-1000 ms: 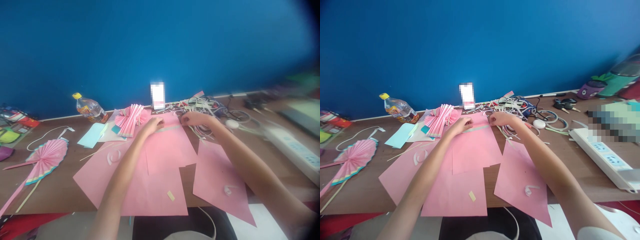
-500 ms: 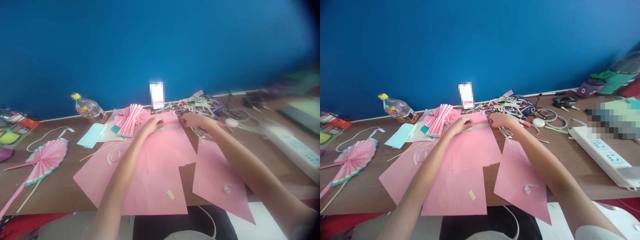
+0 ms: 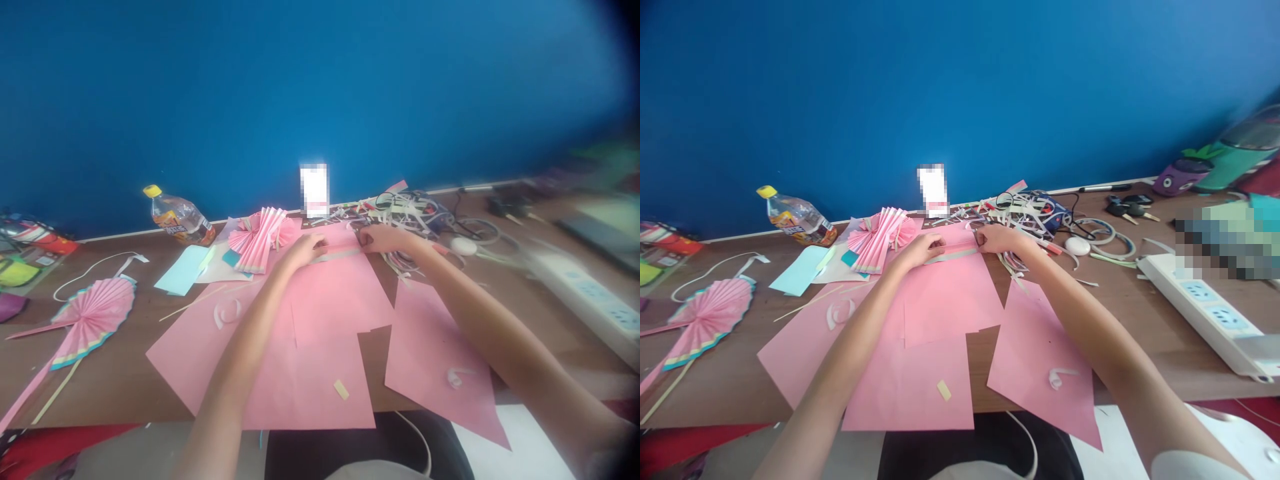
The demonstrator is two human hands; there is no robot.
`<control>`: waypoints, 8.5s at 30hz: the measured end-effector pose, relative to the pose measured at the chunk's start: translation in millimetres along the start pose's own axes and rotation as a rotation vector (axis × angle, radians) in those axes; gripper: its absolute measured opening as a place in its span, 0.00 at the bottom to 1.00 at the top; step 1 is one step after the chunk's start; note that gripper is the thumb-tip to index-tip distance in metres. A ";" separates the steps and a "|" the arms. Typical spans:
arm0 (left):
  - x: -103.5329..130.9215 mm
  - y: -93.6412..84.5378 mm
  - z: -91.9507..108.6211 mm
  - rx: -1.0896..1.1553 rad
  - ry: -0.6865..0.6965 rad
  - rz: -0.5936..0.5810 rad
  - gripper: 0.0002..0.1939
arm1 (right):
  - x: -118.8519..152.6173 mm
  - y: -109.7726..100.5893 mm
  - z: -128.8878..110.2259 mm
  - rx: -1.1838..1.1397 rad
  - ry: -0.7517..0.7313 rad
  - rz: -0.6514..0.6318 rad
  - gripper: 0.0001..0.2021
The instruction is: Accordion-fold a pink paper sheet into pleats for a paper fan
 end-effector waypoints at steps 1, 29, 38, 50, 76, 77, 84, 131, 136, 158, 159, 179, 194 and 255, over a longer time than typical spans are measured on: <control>0.1 0.0 0.0 0.003 0.002 0.000 0.11 | -0.9 0.6 1.3 -0.007 0.009 0.007 0.05; 1.4 -1.3 2.9 0.006 0.011 -0.005 0.09 | 2.2 -18.5 14.5 -0.135 0.120 0.127 0.18; -2.1 1.6 -1.4 -0.005 0.016 0.015 0.08 | 1.1 -8.3 -41.7 -0.103 -0.446 0.260 0.11; 2.0 -7.5 11.1 -0.112 0.119 -0.125 0.16 | 3.9 18.1 -58.1 0.194 -0.466 0.247 0.12; 2.7 3.0 1.5 0.014 0.051 -0.178 0.14 | 8.1 14.4 -54.0 0.175 -0.207 0.226 0.11; 2.6 3.7 0.1 0.033 0.042 -0.181 0.15 | 7.5 15.2 -53.3 0.170 -0.196 0.227 0.10; 0.7 8.1 -4.3 0.057 0.007 -0.182 0.19 | 6.0 18.8 -53.2 0.189 -0.182 0.236 0.11; 26.7 -10.4 -65.7 -0.272 -0.439 -0.286 0.16 | -8.9 14.2 -24.2 -0.075 -0.152 0.141 0.08; 13.9 -6.8 -28.8 -0.249 -0.219 -0.286 0.14 | -10.0 19.8 -21.6 0.022 -0.060 0.115 0.08; 0.3 -23.1 4.0 -0.205 -0.033 -0.028 0.06 | 5.8 -6.0 -62.8 -0.119 -0.457 0.340 0.09; 0.4 -32.5 11.2 -0.241 -0.005 0.038 0.06 | 8.7 -7.8 -68.3 -0.096 -0.497 0.358 0.08; -2.0 -2.3 23.2 -0.313 0.123 0.096 0.13 | -1.2 13.8 -46.9 0.016 -0.281 0.153 0.12; -2.8 -6.9 7.9 -0.261 0.031 0.272 0.13 | -6.4 10.1 -36.4 -0.037 -0.237 0.254 0.08; 8.7 -7.3 -51.1 0.980 -0.253 0.594 0.23 | -7.4 -8.7 -12.9 -0.935 -0.151 0.327 0.16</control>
Point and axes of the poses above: each hand's wrist, its own x-axis away from the middle knuckle, its own y-axis out of the palm, z = x × y, the point moved 10 cm from there along -x, towards the middle knuckle, and after that the axes turned 14 degrees about -x, right-handed, at the moved point
